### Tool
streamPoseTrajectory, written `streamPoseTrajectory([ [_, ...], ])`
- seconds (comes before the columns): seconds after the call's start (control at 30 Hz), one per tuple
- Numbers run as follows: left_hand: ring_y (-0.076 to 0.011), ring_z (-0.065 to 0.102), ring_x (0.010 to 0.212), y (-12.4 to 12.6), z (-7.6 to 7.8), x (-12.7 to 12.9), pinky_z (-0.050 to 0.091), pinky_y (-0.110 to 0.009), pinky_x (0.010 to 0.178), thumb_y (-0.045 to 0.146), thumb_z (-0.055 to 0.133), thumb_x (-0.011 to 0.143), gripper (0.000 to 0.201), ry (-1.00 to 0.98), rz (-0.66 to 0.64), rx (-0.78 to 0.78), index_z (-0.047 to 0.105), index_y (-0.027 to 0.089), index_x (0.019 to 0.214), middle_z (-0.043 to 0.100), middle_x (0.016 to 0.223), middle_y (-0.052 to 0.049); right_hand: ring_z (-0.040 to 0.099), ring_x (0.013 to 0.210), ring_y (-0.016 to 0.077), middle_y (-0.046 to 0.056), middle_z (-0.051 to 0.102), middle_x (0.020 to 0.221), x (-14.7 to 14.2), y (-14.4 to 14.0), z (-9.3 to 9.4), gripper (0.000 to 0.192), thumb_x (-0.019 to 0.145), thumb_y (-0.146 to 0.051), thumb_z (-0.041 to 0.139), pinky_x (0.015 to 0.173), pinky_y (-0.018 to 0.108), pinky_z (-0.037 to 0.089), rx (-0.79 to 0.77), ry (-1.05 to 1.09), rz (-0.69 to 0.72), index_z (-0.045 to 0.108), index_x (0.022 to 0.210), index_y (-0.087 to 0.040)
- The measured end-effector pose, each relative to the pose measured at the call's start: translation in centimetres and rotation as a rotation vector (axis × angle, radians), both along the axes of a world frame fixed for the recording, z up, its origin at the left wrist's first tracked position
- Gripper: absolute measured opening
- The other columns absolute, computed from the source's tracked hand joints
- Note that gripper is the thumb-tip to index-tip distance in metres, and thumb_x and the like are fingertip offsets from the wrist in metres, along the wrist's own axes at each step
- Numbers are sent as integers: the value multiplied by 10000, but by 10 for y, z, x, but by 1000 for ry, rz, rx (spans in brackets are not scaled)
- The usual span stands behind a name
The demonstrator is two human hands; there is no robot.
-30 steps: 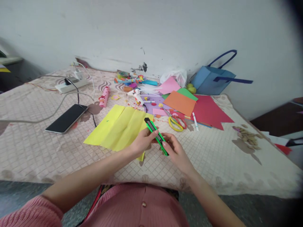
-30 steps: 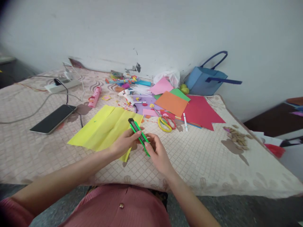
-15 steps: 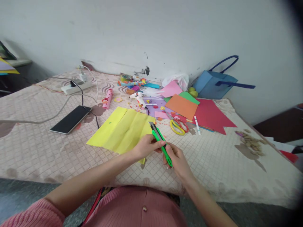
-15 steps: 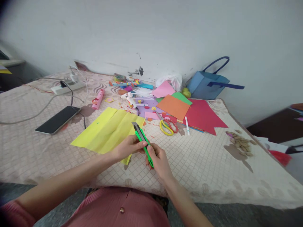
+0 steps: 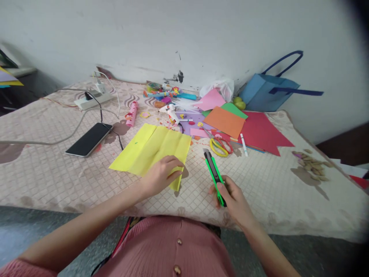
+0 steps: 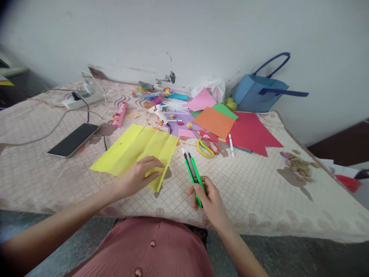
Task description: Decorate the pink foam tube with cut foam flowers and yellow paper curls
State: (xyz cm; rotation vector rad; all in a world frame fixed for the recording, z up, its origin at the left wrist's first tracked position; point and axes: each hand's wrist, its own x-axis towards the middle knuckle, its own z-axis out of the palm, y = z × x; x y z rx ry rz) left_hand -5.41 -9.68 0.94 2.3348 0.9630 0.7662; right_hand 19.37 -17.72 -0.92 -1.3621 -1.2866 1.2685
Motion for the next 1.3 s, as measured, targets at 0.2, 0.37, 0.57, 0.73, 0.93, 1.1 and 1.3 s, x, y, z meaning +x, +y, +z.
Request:
streamPoseTrajectory([
  [0.2,-273,367,1256,-8,-17,-12,302,-516,1028,275,527,860,259,218,-113,159,608,228,1102,491,1281,-89,592,909,190,70,624,932,12,-33,8,368,928,-383,347,795,322,488,59,-503,148,488,1229,-223],
  [0.37,-260,358,1268,-8,-22,-16,241,-539,1048,242,497,876,283,292,-100,106,591,257,1143,470,1311,-86,495,1141,191,64,533,1228,4,-53,15,383,912,-271,398,965,364,404,117,-650,415,404,1295,-286],
  [0.57,-238,353,1279,-10,-25,-16,219,-516,1064,231,466,891,281,234,-82,78,595,263,1139,474,1319,-68,554,1034,185,73,565,1130,-5,-61,13,373,870,-162,396,868,345,461,114,-711,409,376,1234,-242],
  [0.73,-247,387,1257,-10,-29,-14,236,-512,1058,290,507,872,264,178,-41,68,602,242,1113,503,1292,-77,595,916,191,63,591,1027,-7,-64,11,351,810,-132,436,776,339,483,134,-759,374,423,1149,-224],
  [0.93,-245,388,1255,-8,-34,-14,227,-516,1056,255,541,845,294,186,-43,72,584,250,1136,493,1296,-81,598,878,208,69,586,1001,-15,-67,14,317,803,-129,442,736,366,483,115,-784,404,439,1103,-231],
  [1.1,-240,376,1261,-7,-36,-14,226,-513,1055,256,535,848,295,167,-46,70,578,253,1140,484,1301,-74,598,892,215,78,573,1055,-21,-64,14,341,808,-139,451,747,372,476,137,-810,407,432,1134,-234],
  [1.3,-241,394,1246,-8,-35,-14,234,-509,1055,255,533,848,277,159,-41,64,586,241,1119,496,1285,-79,597,842,204,68,572,1012,-25,-63,11,316,820,-145,446,732,364,470,151,-837,385,428,1124,-228],
])
